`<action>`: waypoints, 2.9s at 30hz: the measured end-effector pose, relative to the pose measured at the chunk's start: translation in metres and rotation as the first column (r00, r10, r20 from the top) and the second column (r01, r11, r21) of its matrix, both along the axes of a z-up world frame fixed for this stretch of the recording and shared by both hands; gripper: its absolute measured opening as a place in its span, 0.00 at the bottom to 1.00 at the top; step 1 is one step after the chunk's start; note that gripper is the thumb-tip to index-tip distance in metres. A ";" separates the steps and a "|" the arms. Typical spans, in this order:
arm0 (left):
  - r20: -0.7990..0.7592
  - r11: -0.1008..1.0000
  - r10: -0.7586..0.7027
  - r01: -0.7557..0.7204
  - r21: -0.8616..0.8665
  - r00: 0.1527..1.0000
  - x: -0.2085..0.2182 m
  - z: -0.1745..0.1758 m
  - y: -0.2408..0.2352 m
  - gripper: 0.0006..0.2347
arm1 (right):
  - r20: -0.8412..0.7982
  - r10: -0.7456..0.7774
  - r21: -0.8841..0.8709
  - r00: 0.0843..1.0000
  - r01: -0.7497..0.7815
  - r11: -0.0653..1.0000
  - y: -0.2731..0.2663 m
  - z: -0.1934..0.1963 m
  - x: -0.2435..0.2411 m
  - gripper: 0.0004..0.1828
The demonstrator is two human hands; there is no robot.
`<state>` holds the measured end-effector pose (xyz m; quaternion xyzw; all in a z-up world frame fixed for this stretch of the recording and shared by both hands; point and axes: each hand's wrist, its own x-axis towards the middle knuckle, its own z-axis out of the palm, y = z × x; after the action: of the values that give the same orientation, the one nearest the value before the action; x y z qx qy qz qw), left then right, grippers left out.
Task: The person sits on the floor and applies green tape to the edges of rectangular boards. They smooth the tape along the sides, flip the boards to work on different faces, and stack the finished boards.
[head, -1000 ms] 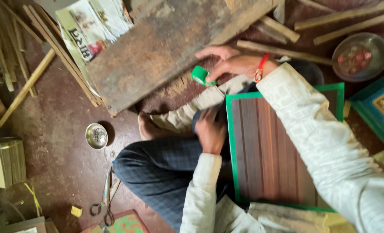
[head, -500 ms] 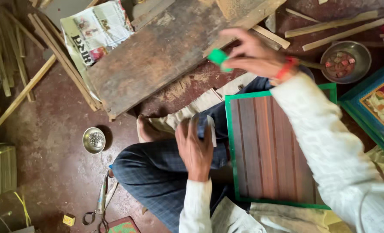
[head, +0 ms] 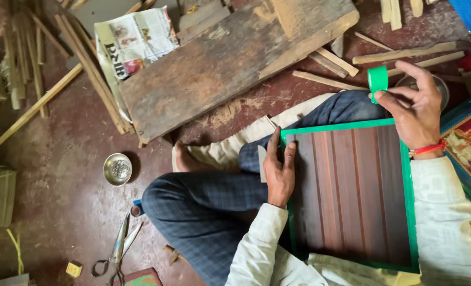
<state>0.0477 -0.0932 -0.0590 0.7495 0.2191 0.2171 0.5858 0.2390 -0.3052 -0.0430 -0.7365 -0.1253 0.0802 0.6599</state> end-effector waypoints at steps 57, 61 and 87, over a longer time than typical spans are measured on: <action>0.018 0.914 -0.206 0.186 0.360 0.978 -0.090 0.152 0.108 0.11 | 0.377 0.656 -0.504 0.653 -0.450 0.737 0.061 0.142 -0.109 0.10; 0.079 0.948 -0.266 0.246 0.201 0.961 -0.094 0.148 0.111 0.11 | 0.005 0.589 -0.300 0.808 -0.560 0.772 0.075 0.133 -0.117 0.17; -0.238 0.925 -0.343 0.370 0.081 0.909 -0.091 0.155 0.104 0.14 | 0.079 0.498 -0.319 0.863 -0.452 0.833 0.139 0.143 -0.145 0.25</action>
<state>-0.0437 0.0106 0.0964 0.8311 0.1277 0.0354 0.5400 0.0939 -0.1659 0.1004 -0.7744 -0.3437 0.2006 0.4919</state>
